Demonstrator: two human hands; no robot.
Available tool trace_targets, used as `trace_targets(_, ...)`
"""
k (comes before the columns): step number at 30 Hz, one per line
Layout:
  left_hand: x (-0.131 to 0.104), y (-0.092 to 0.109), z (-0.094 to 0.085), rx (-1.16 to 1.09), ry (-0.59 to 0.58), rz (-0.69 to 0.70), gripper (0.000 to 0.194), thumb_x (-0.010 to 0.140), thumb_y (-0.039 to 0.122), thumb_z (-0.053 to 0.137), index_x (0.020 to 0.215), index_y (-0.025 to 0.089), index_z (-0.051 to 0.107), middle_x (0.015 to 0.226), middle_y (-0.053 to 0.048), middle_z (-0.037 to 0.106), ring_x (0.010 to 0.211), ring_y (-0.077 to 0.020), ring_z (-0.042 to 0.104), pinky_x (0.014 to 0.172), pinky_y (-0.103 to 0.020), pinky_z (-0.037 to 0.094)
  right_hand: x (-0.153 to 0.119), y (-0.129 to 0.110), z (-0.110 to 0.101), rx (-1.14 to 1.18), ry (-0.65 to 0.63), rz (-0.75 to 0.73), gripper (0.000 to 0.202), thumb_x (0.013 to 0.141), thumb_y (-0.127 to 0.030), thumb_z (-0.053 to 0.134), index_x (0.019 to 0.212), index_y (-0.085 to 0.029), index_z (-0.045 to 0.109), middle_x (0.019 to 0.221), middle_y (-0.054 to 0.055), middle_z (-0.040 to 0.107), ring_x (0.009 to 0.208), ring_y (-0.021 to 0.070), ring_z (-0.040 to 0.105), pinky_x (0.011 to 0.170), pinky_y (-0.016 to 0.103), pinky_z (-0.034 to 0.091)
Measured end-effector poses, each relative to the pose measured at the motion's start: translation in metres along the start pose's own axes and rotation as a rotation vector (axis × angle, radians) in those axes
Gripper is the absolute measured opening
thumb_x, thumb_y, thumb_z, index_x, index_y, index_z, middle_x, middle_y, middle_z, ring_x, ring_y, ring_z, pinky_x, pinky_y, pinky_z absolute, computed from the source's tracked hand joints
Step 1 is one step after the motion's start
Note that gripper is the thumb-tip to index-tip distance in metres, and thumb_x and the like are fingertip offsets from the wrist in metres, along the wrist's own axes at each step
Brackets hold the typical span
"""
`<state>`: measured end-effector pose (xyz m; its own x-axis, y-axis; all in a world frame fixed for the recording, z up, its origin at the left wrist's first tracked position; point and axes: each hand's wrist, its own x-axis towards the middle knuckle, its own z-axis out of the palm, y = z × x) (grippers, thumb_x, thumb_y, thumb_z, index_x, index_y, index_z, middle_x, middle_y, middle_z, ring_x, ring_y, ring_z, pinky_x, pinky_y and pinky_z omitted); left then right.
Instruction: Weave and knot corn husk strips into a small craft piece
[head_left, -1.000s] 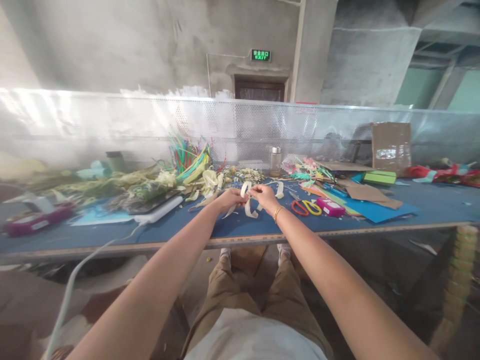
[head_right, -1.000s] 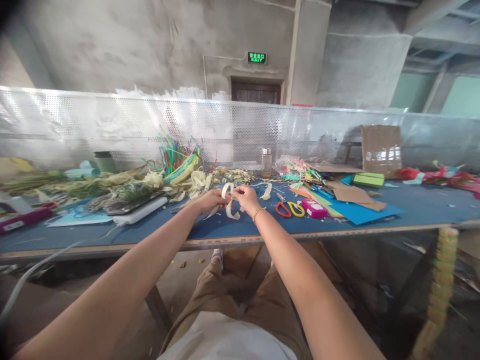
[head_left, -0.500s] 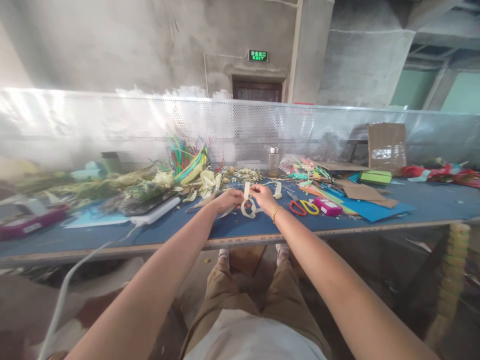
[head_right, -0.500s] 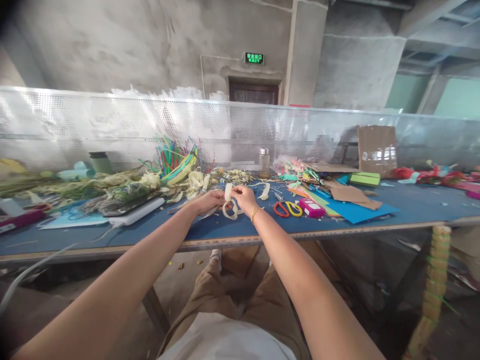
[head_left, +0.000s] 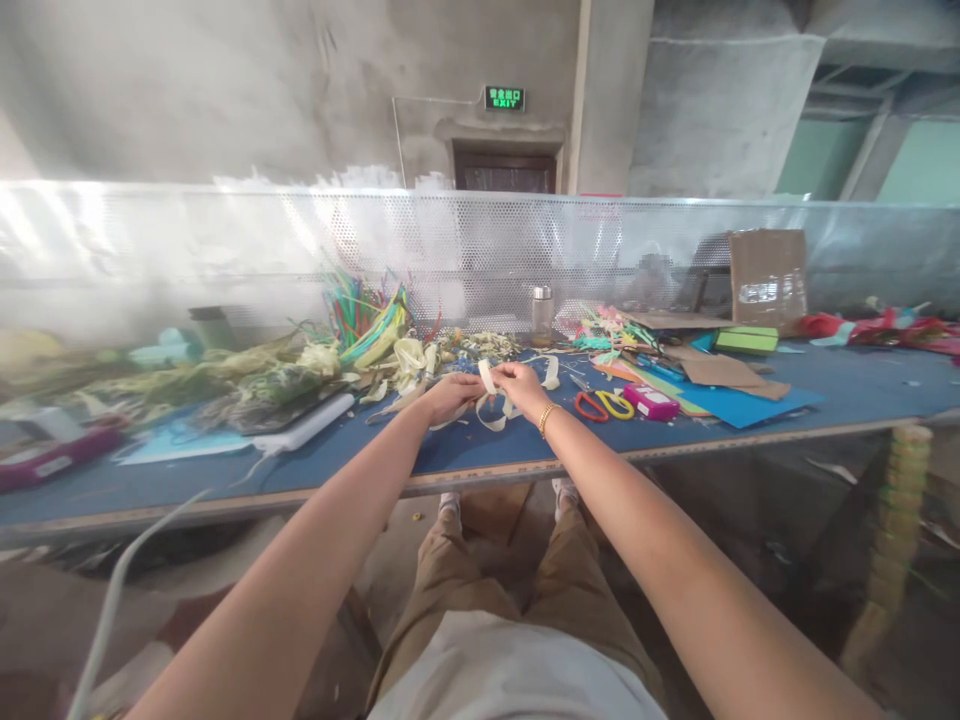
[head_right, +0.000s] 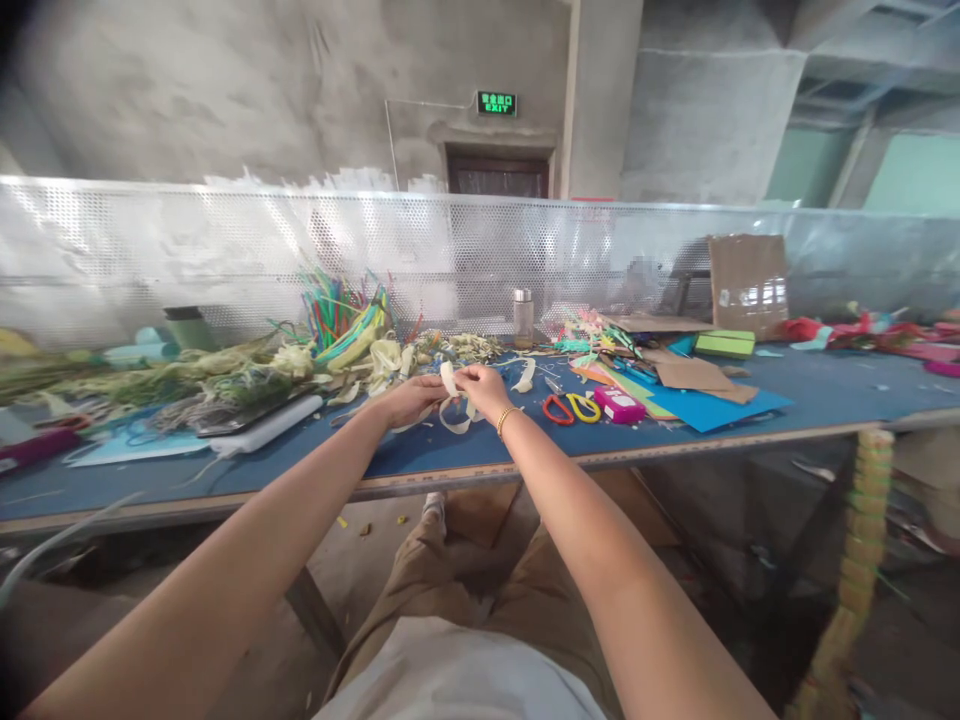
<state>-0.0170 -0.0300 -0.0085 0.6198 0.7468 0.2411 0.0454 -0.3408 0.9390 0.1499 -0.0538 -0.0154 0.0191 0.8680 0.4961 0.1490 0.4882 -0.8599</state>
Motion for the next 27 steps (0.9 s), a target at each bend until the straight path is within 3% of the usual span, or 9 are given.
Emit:
trace_targets(6, 0.001, 0.002, 0.003, -0.095, 0.059, -0.016, 0.018, 0.066, 0.030, 0.072, 0.075, 0.014, 0.068, 0.070, -0.004, 0.062, 0.057, -0.0103, 0.049, 0.054, -0.023, 0.037, 0.003, 0.005, -0.001, -0.003, 0.004, 0.027, 0.018, 0.076, -0.034, 0.060, 0.079, -0.018, 0.068, 0.081, 0.003, 0.070, 0.077, 0.0141, 0.063, 0.072, 0.025, 0.048)
trace_targets(13, 0.001, -0.001, 0.003, -0.133, 0.106, 0.053, 0.025, 0.068, 0.036, 0.073, 0.074, 0.013, 0.063, 0.067, -0.002, 0.059, 0.058, -0.0093, 0.048, 0.057, -0.024, 0.038, 0.003, 0.004, -0.002, 0.020, -0.053, 0.085, 0.014, 0.074, -0.028, 0.062, 0.081, -0.017, 0.066, 0.072, 0.000, 0.066, 0.066, 0.0111, 0.058, 0.067, 0.024, 0.047)
trace_targets(19, 0.002, 0.002, 0.003, -0.146, 0.155, 0.077, 0.028, 0.062, 0.029, 0.077, 0.081, 0.014, 0.063, 0.065, 0.001, 0.057, 0.056, -0.0086, 0.049, 0.055, -0.024, 0.038, 0.001, 0.006, -0.003, 0.028, -0.106, 0.052, 0.036, 0.066, -0.031, 0.072, 0.099, -0.018, 0.067, 0.087, 0.003, 0.068, 0.073, 0.0119, 0.060, 0.071, 0.025, 0.047)
trace_targets(27, 0.003, 0.001, 0.001, -0.104, 0.226, 0.028, 0.039, 0.058, 0.027, 0.081, 0.087, 0.013, 0.059, 0.062, 0.001, 0.059, 0.053, -0.0095, 0.052, 0.052, -0.022, 0.040, 0.005, 0.011, -0.003, 0.018, -0.118, 0.024, 0.020, 0.066, -0.027, 0.072, 0.083, -0.016, 0.069, 0.075, 0.001, 0.068, 0.069, 0.0120, 0.060, 0.070, 0.025, 0.048)
